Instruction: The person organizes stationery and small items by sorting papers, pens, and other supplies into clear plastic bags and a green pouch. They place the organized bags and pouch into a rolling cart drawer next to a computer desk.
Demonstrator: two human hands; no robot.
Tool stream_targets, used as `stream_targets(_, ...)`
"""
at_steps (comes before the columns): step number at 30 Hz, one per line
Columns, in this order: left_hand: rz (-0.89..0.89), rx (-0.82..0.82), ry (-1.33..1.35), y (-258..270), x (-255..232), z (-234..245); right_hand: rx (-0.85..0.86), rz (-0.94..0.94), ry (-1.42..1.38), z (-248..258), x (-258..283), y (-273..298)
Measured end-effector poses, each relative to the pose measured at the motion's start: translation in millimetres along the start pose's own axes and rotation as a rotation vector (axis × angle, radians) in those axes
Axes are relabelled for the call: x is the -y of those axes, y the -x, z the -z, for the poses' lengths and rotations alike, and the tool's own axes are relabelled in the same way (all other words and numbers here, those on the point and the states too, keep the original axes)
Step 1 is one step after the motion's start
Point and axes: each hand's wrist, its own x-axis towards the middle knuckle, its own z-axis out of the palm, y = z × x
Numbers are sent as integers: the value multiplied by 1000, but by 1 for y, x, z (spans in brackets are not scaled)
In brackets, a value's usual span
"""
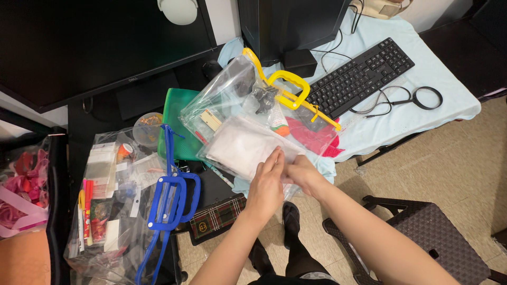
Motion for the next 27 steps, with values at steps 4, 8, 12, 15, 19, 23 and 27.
stream_targets(4,-29,-18,39,2,3,1,-30,96,-89,10,-12,-2)
stream_targets(8,-87,-9,69,6,5,-6,15,114,-138,7,-32,-41)
stream_targets(12,-84,114,69,8,24,20,174,15,-69,24,-22,-29)
stream_targets(15,-210,168,-169,14,35,26,254,-20,176,52,8,2)
stream_targets(19,-243,82,-260,32,37,-15,396,54,518,50,33,43)
stream_targets(23,-106,-84,-112,32,50,-46,408,565,1112,44,42,58)
stream_targets(27,189,-16,388,36,55,-20,191,999,1428,53,51,45)
